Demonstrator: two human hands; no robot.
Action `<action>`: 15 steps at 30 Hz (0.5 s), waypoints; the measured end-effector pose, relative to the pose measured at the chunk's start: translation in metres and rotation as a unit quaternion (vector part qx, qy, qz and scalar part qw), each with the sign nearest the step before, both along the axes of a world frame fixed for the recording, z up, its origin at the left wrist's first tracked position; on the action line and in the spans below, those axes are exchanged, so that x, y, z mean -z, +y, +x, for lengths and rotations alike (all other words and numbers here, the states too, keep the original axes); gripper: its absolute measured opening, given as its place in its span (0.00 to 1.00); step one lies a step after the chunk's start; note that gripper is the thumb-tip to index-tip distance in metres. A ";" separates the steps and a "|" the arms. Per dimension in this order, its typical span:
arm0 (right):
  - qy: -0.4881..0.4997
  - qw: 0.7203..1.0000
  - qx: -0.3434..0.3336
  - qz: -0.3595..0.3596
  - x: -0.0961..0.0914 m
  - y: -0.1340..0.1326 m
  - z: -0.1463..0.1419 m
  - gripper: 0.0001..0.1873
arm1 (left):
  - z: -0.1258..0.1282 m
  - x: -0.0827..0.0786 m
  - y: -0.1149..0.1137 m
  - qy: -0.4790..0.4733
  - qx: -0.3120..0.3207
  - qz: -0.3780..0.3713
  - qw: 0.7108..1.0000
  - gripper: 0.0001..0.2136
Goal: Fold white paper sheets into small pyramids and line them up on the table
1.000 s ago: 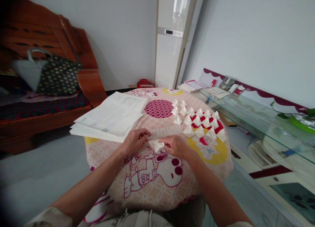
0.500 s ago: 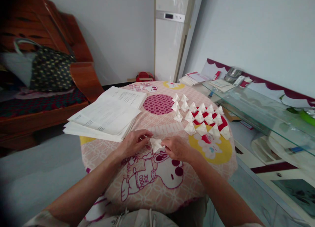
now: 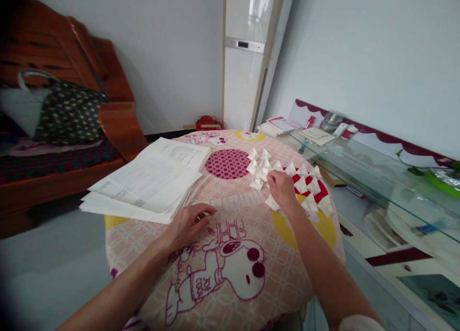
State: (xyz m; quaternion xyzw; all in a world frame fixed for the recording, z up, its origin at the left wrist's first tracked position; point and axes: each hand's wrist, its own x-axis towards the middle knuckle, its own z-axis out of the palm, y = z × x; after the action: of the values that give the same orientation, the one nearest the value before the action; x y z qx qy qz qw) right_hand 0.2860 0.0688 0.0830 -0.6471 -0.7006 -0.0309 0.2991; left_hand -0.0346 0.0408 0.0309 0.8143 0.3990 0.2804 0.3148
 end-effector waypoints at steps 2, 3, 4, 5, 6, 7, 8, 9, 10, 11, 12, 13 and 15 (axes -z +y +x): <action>-0.055 0.993 0.108 -0.005 -0.007 0.023 0.015 0.14 | 0.000 0.001 0.000 0.006 -0.002 0.005 1.000 0.11; -0.078 0.984 0.158 -0.021 -0.010 0.035 0.020 0.15 | -0.001 0.001 -0.001 0.010 -0.003 0.008 1.000 0.11; -0.094 0.974 0.201 -0.039 -0.013 0.046 0.025 0.15 | -0.001 0.001 -0.001 0.016 -0.003 0.011 1.000 0.11; -0.102 0.965 0.233 -0.054 -0.015 0.057 0.028 0.15 | -0.001 0.001 -0.002 0.021 -0.002 0.015 1.000 0.11; -0.107 0.959 0.255 -0.068 -0.017 0.068 0.032 0.16 | -0.001 0.001 -0.002 0.026 -0.001 0.018 0.999 0.11; -0.109 0.953 0.272 -0.080 -0.018 0.078 0.035 0.17 | -0.001 0.001 -0.003 0.031 0.002 0.021 0.999 0.11; -0.110 0.949 0.281 -0.089 -0.018 0.089 0.039 0.17 | -0.001 0.001 -0.004 0.034 0.005 0.023 0.999 0.10; -0.112 0.947 0.285 -0.097 -0.018 0.099 0.043 0.17 | -0.001 0.001 -0.004 0.036 0.008 0.025 0.999 0.10; -0.115 0.945 0.288 -0.104 -0.017 0.109 0.048 0.18 | -0.001 0.001 -0.005 0.038 0.010 0.026 0.999 0.11; -0.120 0.944 0.286 -0.112 -0.016 0.118 0.053 0.18 | -0.001 0.001 -0.005 0.040 0.012 0.026 0.999 0.11; -0.124 0.943 0.286 -0.118 -0.014 0.127 0.058 0.19 | -0.002 0.001 -0.006 0.042 0.014 0.026 0.999 0.11; -0.130 0.944 0.276 -0.122 -0.012 0.135 0.063 0.19 | -0.002 0.002 -0.006 0.044 0.015 0.026 0.999 0.11; -0.139 0.954 0.242 -0.114 -0.006 0.147 0.072 0.19 | -0.002 0.002 -0.007 0.047 0.016 0.023 0.999 0.11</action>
State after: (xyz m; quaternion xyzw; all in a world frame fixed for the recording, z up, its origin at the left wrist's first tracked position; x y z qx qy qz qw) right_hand 0.3581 0.2157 0.0890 -0.8162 -0.5567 -0.1117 0.1068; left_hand -0.0367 0.0341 0.0288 0.8399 0.3936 0.2463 0.2811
